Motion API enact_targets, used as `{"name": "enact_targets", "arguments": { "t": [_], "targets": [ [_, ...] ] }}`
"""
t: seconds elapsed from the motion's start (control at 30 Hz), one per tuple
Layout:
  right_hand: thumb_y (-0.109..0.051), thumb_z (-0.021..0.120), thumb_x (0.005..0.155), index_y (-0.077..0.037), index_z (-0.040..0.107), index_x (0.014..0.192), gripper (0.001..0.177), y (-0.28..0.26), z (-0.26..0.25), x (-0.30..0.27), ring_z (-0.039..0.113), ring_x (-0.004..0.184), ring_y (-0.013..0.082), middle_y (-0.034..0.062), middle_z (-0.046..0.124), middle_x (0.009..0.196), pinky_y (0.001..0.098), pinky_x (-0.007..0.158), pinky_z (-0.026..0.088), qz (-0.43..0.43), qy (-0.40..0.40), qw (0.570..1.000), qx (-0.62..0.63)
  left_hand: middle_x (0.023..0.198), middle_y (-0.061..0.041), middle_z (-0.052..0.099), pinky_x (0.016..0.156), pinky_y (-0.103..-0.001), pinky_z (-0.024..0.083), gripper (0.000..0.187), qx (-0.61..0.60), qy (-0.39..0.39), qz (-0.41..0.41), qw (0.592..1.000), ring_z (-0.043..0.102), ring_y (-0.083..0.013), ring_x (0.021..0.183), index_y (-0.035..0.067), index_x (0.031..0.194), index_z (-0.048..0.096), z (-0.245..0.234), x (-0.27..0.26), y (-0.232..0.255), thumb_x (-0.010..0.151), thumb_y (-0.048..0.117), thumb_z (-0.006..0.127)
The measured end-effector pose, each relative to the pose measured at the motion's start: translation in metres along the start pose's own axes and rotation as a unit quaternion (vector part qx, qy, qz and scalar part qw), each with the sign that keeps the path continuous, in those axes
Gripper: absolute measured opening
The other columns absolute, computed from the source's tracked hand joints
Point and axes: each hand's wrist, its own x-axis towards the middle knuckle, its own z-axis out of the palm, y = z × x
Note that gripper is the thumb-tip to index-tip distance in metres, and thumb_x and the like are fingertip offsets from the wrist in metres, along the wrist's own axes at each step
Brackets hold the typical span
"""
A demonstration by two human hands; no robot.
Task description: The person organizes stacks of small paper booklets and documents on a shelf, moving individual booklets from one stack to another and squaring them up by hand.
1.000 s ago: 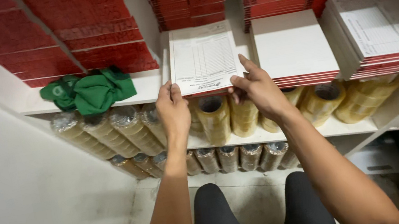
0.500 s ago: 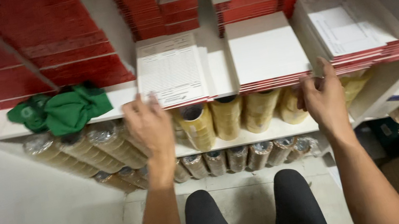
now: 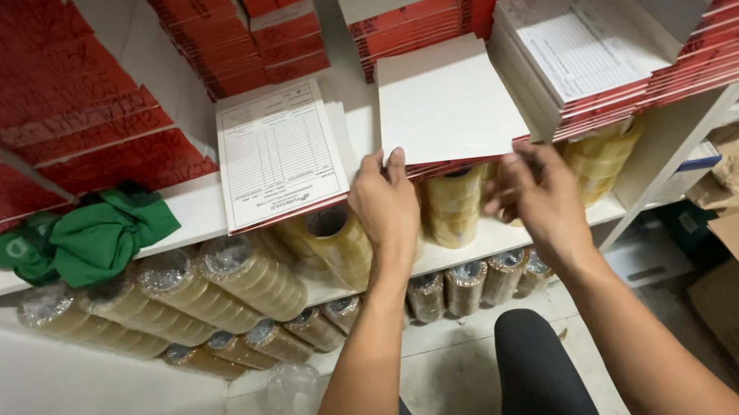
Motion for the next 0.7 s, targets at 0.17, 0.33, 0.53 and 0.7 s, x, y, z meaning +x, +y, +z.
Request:
{"name": "enact_targets", "arguments": {
  "t": [0.17,0.33,0.53,0.7],
  "targets": [
    [-0.006,0.056,0.107,0.011,0.052,0.119,0.022,0.021,-0.002,0.008,0.073,0.061,0.0218,0.0211,0.068,0.094,0.0217,0.043,0.052,-0.036,0.059,0.993,0.097,0.094,-0.017,0.078,0.079,-0.047,0.058,0.019,-0.057,0.043,0.046,0.996,0.074,-0.0392,0.095,0.007,0.105,0.077,-0.024,-0.009,0.038,0.091,0.019,0.075],
    [-0.001,0.062,0.102,0.007,0.055,0.114,0.017,0.028,0.028,0.007,0.071,0.061,0.0172,0.0176,0.070,0.090,0.0187,0.044,0.050,-0.049,0.042,0.988,0.142,0.094,-0.017,0.078,0.076,-0.040,0.059,0.014,-0.124,0.108,0.107,0.981,0.076,-0.0335,0.092,0.004,0.103,0.079,-0.059,-0.009,0.034,0.092,0.011,0.077],
    [-0.004,0.067,0.097,0.004,0.061,0.113,0.019,0.004,0.095,0.003,0.058,0.045,0.0118,0.0127,0.065,0.059,0.0210,0.040,0.038,-0.051,-0.029,0.995,0.083,0.095,-0.020,0.078,0.081,-0.037,0.059,0.020,-0.161,0.172,0.071,0.969,0.073,-0.0173,0.093,0.000,0.112,0.074,-0.118,0.006,-0.012,0.094,0.008,0.075],
    [-0.005,0.067,0.095,0.006,0.062,0.111,0.020,0.019,0.147,0.013,0.066,0.044,0.0164,0.0175,0.069,0.071,0.0210,0.034,0.042,-0.037,-0.104,0.991,0.072,0.109,-0.024,0.075,0.092,-0.038,0.059,0.024,-0.144,0.189,-0.007,0.971,0.071,-0.0260,0.111,0.001,0.118,0.072,-0.152,0.025,-0.053,0.097,0.013,0.074]
  ]
}}
